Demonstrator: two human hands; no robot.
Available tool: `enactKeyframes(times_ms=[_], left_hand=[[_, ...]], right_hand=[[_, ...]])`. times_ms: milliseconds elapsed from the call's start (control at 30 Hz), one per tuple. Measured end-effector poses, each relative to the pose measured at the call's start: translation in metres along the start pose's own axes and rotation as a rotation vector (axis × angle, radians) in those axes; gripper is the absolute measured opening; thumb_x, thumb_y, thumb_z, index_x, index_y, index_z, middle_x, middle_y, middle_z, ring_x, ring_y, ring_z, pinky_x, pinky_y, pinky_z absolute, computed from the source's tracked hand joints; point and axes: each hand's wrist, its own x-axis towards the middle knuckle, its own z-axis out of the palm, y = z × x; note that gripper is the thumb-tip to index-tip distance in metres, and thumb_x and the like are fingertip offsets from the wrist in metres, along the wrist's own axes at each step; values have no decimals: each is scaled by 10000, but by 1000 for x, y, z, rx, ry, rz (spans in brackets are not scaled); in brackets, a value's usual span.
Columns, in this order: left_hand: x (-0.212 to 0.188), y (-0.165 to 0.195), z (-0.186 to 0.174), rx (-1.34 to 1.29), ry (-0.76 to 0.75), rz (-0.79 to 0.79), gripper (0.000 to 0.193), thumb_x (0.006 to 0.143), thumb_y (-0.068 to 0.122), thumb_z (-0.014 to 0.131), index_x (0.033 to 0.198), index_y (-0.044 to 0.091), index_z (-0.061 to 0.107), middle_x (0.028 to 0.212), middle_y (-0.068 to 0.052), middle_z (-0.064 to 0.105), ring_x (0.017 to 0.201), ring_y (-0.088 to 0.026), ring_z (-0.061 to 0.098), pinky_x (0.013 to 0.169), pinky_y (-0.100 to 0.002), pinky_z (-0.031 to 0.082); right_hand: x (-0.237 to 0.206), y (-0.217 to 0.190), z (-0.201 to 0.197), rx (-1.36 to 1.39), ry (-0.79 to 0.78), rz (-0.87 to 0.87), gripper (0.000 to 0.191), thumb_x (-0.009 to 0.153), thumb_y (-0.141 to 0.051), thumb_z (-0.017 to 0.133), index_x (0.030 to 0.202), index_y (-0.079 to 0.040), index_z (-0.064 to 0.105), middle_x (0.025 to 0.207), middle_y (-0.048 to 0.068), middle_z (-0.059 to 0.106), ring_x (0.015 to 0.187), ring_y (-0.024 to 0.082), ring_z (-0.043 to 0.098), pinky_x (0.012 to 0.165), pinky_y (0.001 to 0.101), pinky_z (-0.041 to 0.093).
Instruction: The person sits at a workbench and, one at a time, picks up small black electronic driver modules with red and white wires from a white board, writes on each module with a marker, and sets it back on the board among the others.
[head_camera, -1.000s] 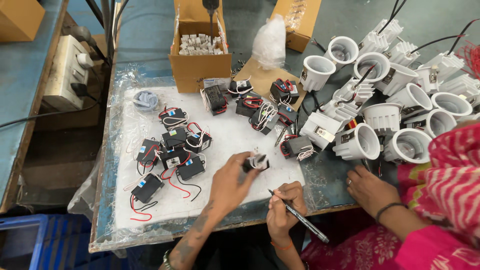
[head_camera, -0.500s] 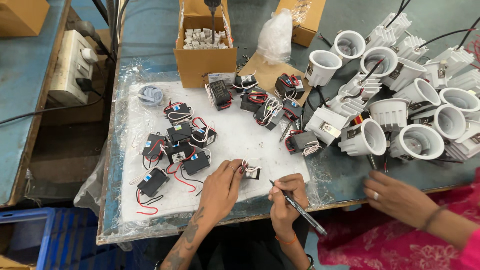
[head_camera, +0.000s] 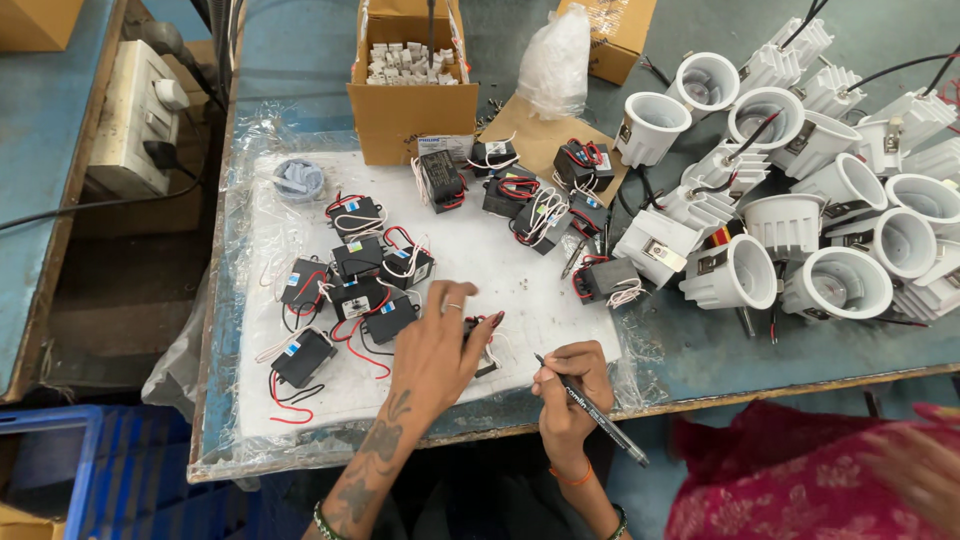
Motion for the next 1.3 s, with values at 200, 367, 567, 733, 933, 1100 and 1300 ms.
enactKeyframes(times_ms=[200,367,567,733,933,1100,1300], left_hand=[[-28,11,11,-22,222,-68,604,866,394,753,1300,40,527,1181,-176,607,857,-379,703,627,-455,557],[-30,12,25,54,178,-146,698,773,356,781,1340,55,509,1277,-205,572,807,-387,703,624,-461,568],[-14,-4,2,3,-58,185,548,791,103,673,1333,172,625,1313,-78,655,851,-329,724,710,-417,588],[-19,-4,5,-122,112,94,556,796,152,767,1320,72,597,1264,-112,662,892,-336,717,692,-405,577],[-42,-8,21,-123,396,126,359,845,111,780,1189,57,691,1196,-117,717,928,-303,749,735,-347,603],[-48,-20,24,-86,326,221,195,835,-4,736,1009,77,773,1250,-108,730,779,-243,755,609,-307,583],[-48,-27,21,-119,323,321,149,763,-22,751,878,68,720,1263,-93,724,837,-251,768,642,-311,595]], right_hand=[[1,4,1,-4,0,4,115,861,134,554,911,31,543,1018,133,561,678,102,602,576,230,537],[1,9,-1,24,-2,-25,109,868,128,544,922,34,552,1017,132,558,686,100,611,583,225,544],[-3,10,-1,35,49,-16,109,873,130,538,922,35,556,1019,137,560,678,101,605,580,224,535],[-3,13,0,43,48,-23,105,875,127,542,922,35,558,1019,136,560,685,106,607,577,224,534],[-2,16,1,47,28,-16,106,880,131,550,921,33,556,1016,134,562,685,107,609,578,229,538],[-3,14,7,38,42,-19,105,879,133,545,921,36,555,1024,140,558,689,111,605,584,233,536],[0,-1,20,42,32,-51,92,898,117,541,925,30,537,1034,147,557,689,112,609,593,240,547]])
